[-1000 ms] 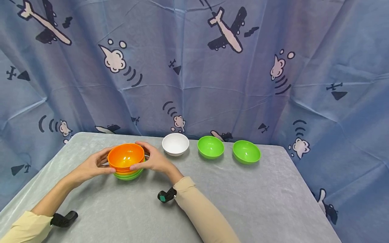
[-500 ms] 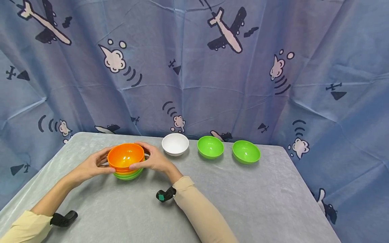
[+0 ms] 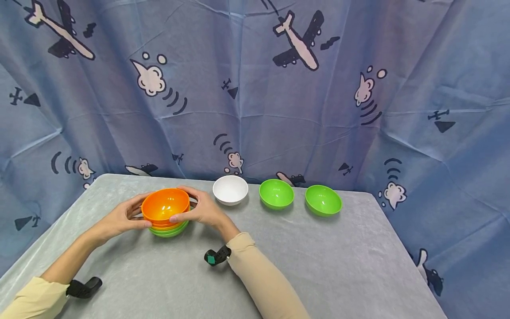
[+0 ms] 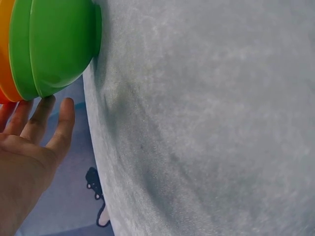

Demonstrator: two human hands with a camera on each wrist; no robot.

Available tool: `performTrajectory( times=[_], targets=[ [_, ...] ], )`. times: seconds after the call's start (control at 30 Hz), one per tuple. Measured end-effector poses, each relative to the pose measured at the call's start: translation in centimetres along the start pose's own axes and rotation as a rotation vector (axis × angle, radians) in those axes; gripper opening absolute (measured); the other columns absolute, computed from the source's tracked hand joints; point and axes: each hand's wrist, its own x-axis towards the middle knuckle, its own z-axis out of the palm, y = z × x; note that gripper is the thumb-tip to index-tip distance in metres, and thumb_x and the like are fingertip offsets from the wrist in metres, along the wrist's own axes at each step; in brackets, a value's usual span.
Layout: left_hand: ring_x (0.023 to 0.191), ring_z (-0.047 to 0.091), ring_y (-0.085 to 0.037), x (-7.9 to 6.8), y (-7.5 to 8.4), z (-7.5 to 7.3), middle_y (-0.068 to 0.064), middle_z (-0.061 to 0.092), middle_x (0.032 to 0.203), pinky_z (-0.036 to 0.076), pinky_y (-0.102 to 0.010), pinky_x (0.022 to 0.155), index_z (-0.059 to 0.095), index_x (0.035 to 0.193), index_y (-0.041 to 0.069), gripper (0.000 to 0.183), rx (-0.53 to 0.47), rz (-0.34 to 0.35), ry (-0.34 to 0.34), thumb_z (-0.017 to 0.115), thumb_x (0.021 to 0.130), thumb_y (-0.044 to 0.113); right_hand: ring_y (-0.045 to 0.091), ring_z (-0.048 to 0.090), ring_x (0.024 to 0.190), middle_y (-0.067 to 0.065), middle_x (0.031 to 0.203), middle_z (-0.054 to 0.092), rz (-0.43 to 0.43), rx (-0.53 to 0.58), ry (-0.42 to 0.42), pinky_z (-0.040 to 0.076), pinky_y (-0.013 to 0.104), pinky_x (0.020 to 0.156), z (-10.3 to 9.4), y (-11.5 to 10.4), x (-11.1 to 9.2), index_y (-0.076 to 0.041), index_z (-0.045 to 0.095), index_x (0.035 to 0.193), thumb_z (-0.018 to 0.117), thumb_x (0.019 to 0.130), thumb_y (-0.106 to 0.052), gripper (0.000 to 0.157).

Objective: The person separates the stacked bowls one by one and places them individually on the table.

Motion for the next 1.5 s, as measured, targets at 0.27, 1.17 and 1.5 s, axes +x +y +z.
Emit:
performTrajectory(
  times=[0.27,1.17,1.5],
  targets=[
    [0.14,0.034,-0.051,-0.3,-0.1,-0.1,-0.026,0.038,0.154,0.029,-0.063,0.11,0.034,0.153,-0.005,0.078,0.009,-0.01,0.01,0.078,0.09,0.009,0.013,0.053,0.129,-0.003,0.142,0.057,-0.029,0.023,0.006,0.038,0.03,0.11,0.4,-0.3,0.1,-0.007,0.051,0.149,0.084,0.081,0.0,0.075],
    [0.139,0.036,-0.048,0.2,0.0,0.0,-0.021,0.035,0.158,0.034,-0.061,0.108,0.034,0.156,0.001,0.077,0.0,0.014,-0.012,0.076,0.092,0.01,0.028,0.053,0.127,0.011,0.143,0.054,-0.164,0.09,0.062,0.042,0.038,0.108,-3.5,-3.6,-1.6,0.001,0.048,0.148,0.086,0.073,0.011,0.084],
    [0.14,0.036,-0.048,-0.1,-0.2,0.2,-0.02,0.034,0.158,0.036,-0.058,0.107,0.034,0.157,0.003,0.076,0.008,0.034,-0.016,0.075,0.093,0.008,0.028,0.054,0.125,0.009,0.142,0.055,-0.122,0.036,0.089,0.045,0.039,0.105,-5.0,-3.6,-3.3,-0.001,0.049,0.148,0.085,0.073,0.012,0.085]
  ],
)
